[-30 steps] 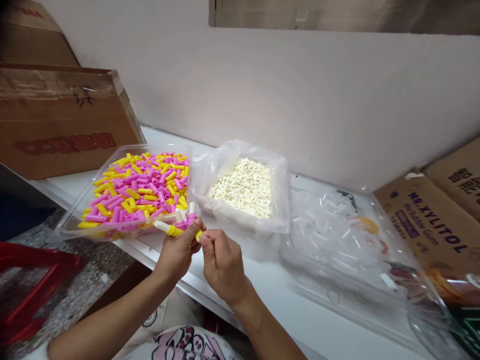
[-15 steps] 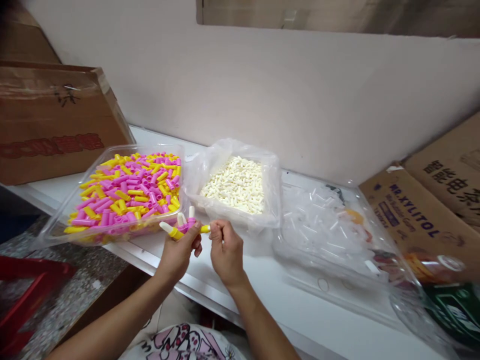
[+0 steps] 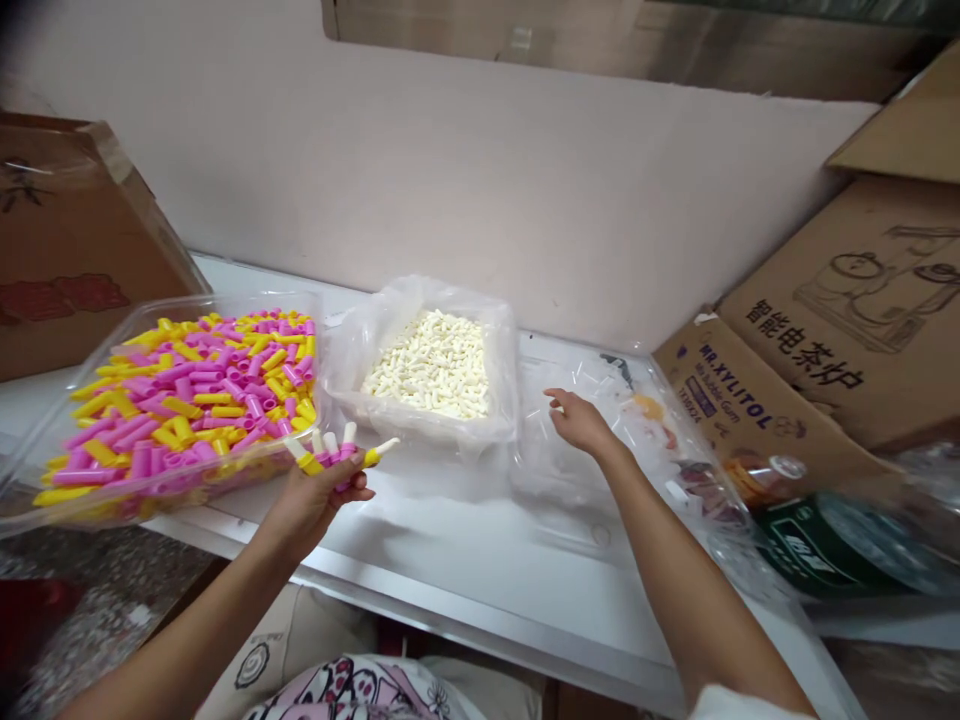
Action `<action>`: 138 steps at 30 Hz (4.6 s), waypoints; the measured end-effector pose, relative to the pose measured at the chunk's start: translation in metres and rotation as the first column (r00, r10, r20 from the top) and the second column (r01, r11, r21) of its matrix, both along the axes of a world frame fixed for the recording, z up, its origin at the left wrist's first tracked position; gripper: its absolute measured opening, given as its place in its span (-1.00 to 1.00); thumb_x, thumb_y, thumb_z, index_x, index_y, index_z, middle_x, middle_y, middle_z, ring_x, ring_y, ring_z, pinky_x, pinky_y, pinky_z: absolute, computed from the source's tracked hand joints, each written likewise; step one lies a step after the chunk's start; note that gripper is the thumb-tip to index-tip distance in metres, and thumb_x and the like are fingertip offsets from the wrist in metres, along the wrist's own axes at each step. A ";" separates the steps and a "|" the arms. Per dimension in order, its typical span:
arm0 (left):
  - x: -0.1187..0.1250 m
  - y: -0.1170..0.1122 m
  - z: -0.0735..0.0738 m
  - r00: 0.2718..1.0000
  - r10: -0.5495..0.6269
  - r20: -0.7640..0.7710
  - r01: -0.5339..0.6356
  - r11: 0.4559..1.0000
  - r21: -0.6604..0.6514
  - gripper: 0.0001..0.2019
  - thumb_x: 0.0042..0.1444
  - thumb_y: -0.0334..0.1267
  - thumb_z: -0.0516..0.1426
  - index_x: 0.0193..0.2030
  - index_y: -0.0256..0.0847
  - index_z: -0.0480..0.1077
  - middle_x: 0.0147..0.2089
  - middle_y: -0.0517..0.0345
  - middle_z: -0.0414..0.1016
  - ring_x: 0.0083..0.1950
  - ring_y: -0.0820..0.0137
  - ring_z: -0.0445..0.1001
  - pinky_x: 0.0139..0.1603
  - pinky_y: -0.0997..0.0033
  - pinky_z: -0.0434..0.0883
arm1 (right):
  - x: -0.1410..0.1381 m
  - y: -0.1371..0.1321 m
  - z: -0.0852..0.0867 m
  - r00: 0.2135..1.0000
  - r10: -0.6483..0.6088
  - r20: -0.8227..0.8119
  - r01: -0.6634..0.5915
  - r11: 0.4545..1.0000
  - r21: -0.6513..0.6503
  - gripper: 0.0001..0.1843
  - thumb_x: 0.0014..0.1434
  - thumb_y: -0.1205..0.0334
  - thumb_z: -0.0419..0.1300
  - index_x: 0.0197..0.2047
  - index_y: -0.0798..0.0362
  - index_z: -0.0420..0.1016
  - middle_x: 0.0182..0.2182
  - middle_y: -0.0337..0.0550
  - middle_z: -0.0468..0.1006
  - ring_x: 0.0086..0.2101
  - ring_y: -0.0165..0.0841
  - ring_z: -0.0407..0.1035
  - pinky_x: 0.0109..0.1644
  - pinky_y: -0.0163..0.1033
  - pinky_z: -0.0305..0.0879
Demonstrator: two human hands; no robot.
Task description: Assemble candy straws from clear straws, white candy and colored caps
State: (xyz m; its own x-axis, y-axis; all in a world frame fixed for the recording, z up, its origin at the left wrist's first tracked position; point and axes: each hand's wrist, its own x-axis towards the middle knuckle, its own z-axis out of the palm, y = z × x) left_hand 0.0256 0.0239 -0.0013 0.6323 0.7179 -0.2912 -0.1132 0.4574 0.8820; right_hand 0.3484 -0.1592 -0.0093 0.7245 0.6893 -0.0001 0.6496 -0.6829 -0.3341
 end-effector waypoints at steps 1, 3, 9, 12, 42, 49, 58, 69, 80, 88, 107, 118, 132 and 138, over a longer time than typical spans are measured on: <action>0.002 -0.002 0.001 1.000 -0.024 0.000 0.024 1.000 -0.006 -0.67 -0.27 -0.21 0.38 -0.42 -0.33 0.38 -0.51 0.23 0.37 -0.53 0.53 0.35 -0.50 0.42 0.52 | 0.007 0.004 -0.007 0.997 0.072 0.031 -0.070 0.995 -0.075 -0.52 0.19 0.35 0.00 0.19 0.11 0.28 0.03 0.05 0.45 -0.16 -0.32 0.42 -0.04 -0.24 0.25; 0.006 -0.007 0.002 0.997 -0.081 -0.001 0.081 0.997 -0.015 -0.68 -0.25 -0.21 0.37 -0.42 -0.35 0.40 -0.51 0.21 0.36 -0.53 0.54 0.33 -0.51 0.42 0.51 | 0.011 0.014 -0.017 0.975 0.202 0.093 -0.175 0.955 -0.238 -0.54 0.20 0.35 0.02 0.18 0.09 0.31 0.08 0.08 0.39 -0.03 -0.26 0.35 -0.04 -0.25 0.23; 0.002 -0.003 0.003 0.999 -0.046 0.003 0.046 0.997 0.062 -0.72 -0.21 -0.20 0.34 -0.46 -0.29 0.37 -0.57 0.26 0.30 -0.54 0.52 0.30 -0.56 0.46 0.44 | 0.001 0.020 -0.010 0.959 0.225 0.173 -0.140 0.906 -0.400 -0.74 0.21 0.37 0.00 -0.14 0.19 0.47 -0.15 0.19 0.49 -0.17 -0.14 0.42 -0.21 -0.16 0.25; -0.001 0.003 0.001 1.000 0.001 0.002 -0.001 0.987 0.159 -0.77 -0.14 -0.19 0.31 -0.45 -0.28 0.38 -0.60 0.27 0.30 -0.57 0.52 0.28 -0.59 0.52 0.33 | -0.025 0.014 0.011 0.972 0.075 0.222 -0.053 0.994 -0.100 -0.68 0.27 0.22 -0.04 -0.05 0.15 0.44 -0.14 0.12 0.51 -0.16 -0.15 0.42 -0.16 -0.13 0.28; 0.029 -0.018 0.054 0.865 0.366 0.343 -0.181 0.865 -0.468 -0.79 -0.17 -0.41 0.14 -0.58 -0.21 0.12 -0.66 0.40 0.08 -0.67 0.66 0.01 -0.66 0.62 0.03 | -0.220 0.071 -0.001 0.706 0.372 0.603 -0.659 0.658 0.365 -0.74 0.35 0.23 -0.13 -0.21 0.13 0.34 -0.49 -0.08 0.43 -0.45 -0.33 0.27 -0.39 -0.23 0.14; 0.022 -0.008 0.056 0.895 0.326 0.305 -0.217 0.915 -0.340 -0.78 -0.18 -0.39 0.16 -0.58 -0.22 0.12 -0.64 0.40 0.09 -0.69 0.69 0.01 -0.70 0.65 0.02 | -0.222 0.075 -0.001 0.744 0.396 0.538 -0.634 0.672 0.382 -0.65 0.33 0.07 -0.09 -0.27 0.10 0.39 -0.53 -0.10 0.39 -0.48 -0.33 0.21 -0.43 -0.23 0.09; 0.021 -0.009 0.033 0.858 0.229 0.460 -0.077 0.942 -0.327 -0.75 -0.12 -0.33 0.14 -0.63 -0.23 0.11 -0.65 0.39 0.04 -0.72 0.70 -0.08 -0.77 0.66 -0.06 | -0.231 0.075 0.006 0.457 0.551 -0.699 -0.177 0.826 0.536 -0.46 0.27 -0.23 -0.27 -0.28 0.04 0.23 -0.63 -0.40 0.08 -0.66 -0.51 -0.08 -0.59 -0.36 0.00; 0.021 -0.004 0.003 0.923 0.153 0.353 -0.141 0.988 -0.061 -0.74 -0.07 -0.26 0.17 -0.57 -0.21 0.13 -0.64 0.39 0.09 -0.67 0.65 0.02 -0.67 0.62 0.04 | -0.228 0.074 -0.040 0.580 0.544 -0.607 -0.249 0.827 0.503 -0.51 0.33 -0.13 -0.29 -0.38 0.02 0.20 -0.62 -0.37 0.16 -0.61 -0.47 0.08 -0.52 -0.35 0.06; -0.007 0.020 -0.051 0.984 0.076 -0.161 -0.019 0.943 0.331 -0.65 -0.10 -0.05 0.26 -0.39 -0.20 0.21 -0.53 0.34 0.23 -0.57 0.57 0.15 -0.55 0.51 0.13 | -0.202 0.109 -0.028 0.931 0.366 -0.010 -0.364 0.927 0.086 -0.66 0.28 0.00 -0.02 -0.13 0.05 0.43 -0.23 -0.04 0.55 -0.24 -0.28 0.42 -0.23 -0.27 0.23; -0.018 0.016 -0.058 0.988 -0.081 -0.131 0.098 0.987 0.126 -0.64 -0.10 -0.03 0.28 -0.48 -0.32 0.33 -0.60 0.29 0.19 -0.58 0.59 0.10 -0.53 0.48 0.05 | -0.101 0.175 0.014 0.961 0.272 -0.047 -0.275 0.957 -0.093 -0.74 0.13 0.18 0.11 -0.15 0.07 0.51 -0.23 -0.08 0.59 -0.24 -0.28 0.42 -0.29 -0.31 0.18; -0.038 0.022 -0.010 0.940 -0.275 -0.201 0.319 0.918 0.236 -0.61 -0.09 0.00 0.26 -0.44 -0.20 0.18 -0.50 0.33 0.14 -0.53 0.58 0.09 -0.56 0.54 0.04 | -0.163 0.098 0.042 0.799 0.544 -0.257 -0.346 0.765 0.543 -0.73 0.23 0.04 0.03 -0.21 0.03 0.43 -0.44 -0.25 0.44 -0.46 -0.45 0.32 -0.37 -0.34 0.26; -0.052 0.025 -0.016 0.913 -0.266 -0.311 0.338 0.917 0.210 -0.62 -0.01 0.07 0.19 -0.39 -0.19 0.20 -0.53 0.33 0.19 -0.55 0.58 0.08 -0.59 0.57 0.01 | -0.026 0.044 0.020 0.972 -0.098 0.212 0.129 0.982 -0.140 -0.50 0.27 0.11 -0.07 0.20 0.14 0.26 0.02 0.17 0.46 -0.07 -0.08 0.41 -0.06 -0.03 0.31; -0.040 0.021 -0.009 0.925 -0.260 -0.278 0.330 0.911 0.246 -0.62 -0.05 0.10 0.19 -0.40 -0.21 0.29 -0.52 0.30 0.23 -0.55 0.56 0.10 -0.59 0.54 0.03 | -0.004 0.003 0.005 0.965 -0.051 0.256 0.157 0.898 -0.412 -0.57 0.24 0.26 -0.08 0.10 0.14 0.40 -0.07 0.19 0.54 -0.10 0.01 0.44 -0.12 0.04 0.34; -0.031 0.015 0.005 0.952 -0.293 -0.084 0.304 0.929 0.211 -0.65 -0.06 0.02 0.24 -0.41 -0.23 0.28 -0.56 0.37 0.09 -0.60 0.63 0.03 -0.60 0.52 -0.04 | -0.122 0.029 0.046 0.840 0.539 0.057 -0.540 0.823 0.178 -0.63 0.25 0.10 -0.01 0.03 -0.01 0.44 -0.14 -0.06 0.56 -0.28 -0.31 0.46 -0.19 -0.20 0.37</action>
State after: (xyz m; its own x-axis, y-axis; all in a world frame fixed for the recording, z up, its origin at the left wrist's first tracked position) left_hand -0.0050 0.0389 0.0041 0.8160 0.5475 -0.1855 0.0459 0.2585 0.9649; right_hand 0.2262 -0.1299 0.0369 0.2368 0.9576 0.1640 0.8983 -0.1515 -0.4125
